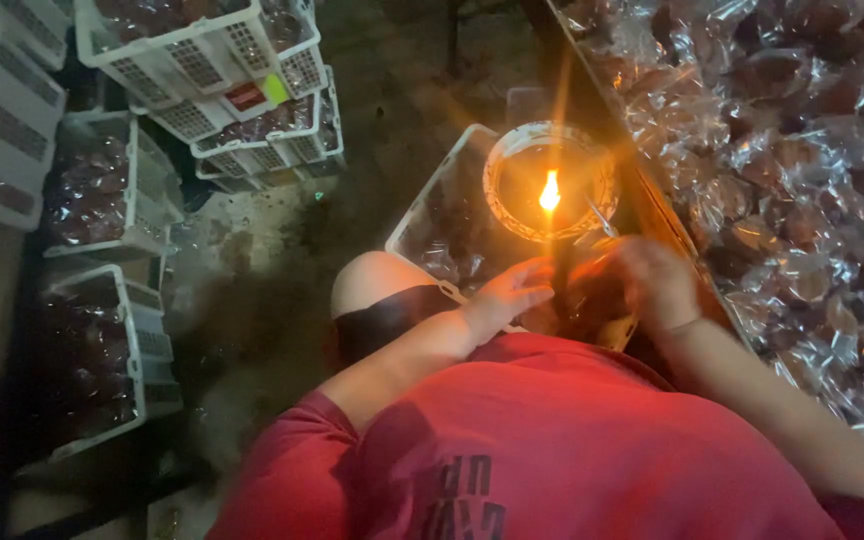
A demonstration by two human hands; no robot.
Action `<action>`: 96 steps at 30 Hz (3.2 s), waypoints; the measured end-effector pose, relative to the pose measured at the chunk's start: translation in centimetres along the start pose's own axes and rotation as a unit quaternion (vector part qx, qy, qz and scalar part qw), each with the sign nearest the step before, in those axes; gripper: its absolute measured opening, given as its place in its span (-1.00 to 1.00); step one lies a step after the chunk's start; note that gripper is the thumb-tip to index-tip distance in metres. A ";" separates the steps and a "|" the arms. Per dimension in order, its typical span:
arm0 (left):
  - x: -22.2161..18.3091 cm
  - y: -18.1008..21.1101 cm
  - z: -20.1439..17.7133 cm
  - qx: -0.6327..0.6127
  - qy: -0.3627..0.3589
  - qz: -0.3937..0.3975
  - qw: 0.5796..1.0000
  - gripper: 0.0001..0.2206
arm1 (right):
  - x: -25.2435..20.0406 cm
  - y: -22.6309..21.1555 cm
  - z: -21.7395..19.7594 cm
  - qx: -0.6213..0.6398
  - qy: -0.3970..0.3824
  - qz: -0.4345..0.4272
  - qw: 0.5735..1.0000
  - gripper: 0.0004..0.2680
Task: Sealing plastic bags filled with food items using a candle flame.
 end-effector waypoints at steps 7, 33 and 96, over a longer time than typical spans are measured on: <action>-0.3 -1.6 -1.1 -0.065 0.089 -0.058 0.992 -0.83 | -3.6 -3.5 5.7 0.268 -0.188 0.470 0.820 -0.75; 2.6 -3.7 -3.7 0.120 0.083 0.049 0.988 -0.62 | -2.9 -2.5 8.1 0.207 -0.250 0.519 0.791 -0.76; 3.1 -2.7 -3.7 -0.135 0.099 0.010 0.986 -0.70 | 1.6 0.8 7.3 0.143 -0.171 0.512 0.830 -0.74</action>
Point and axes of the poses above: each hand's wrist, its own x-axis towards the middle knuckle, its own z-axis out of the palm, y = z × x, the point moved 7 cm from there along x, towards the middle knuckle, and after that the axes turned 13 degrees about y, right-handed, at the moved point
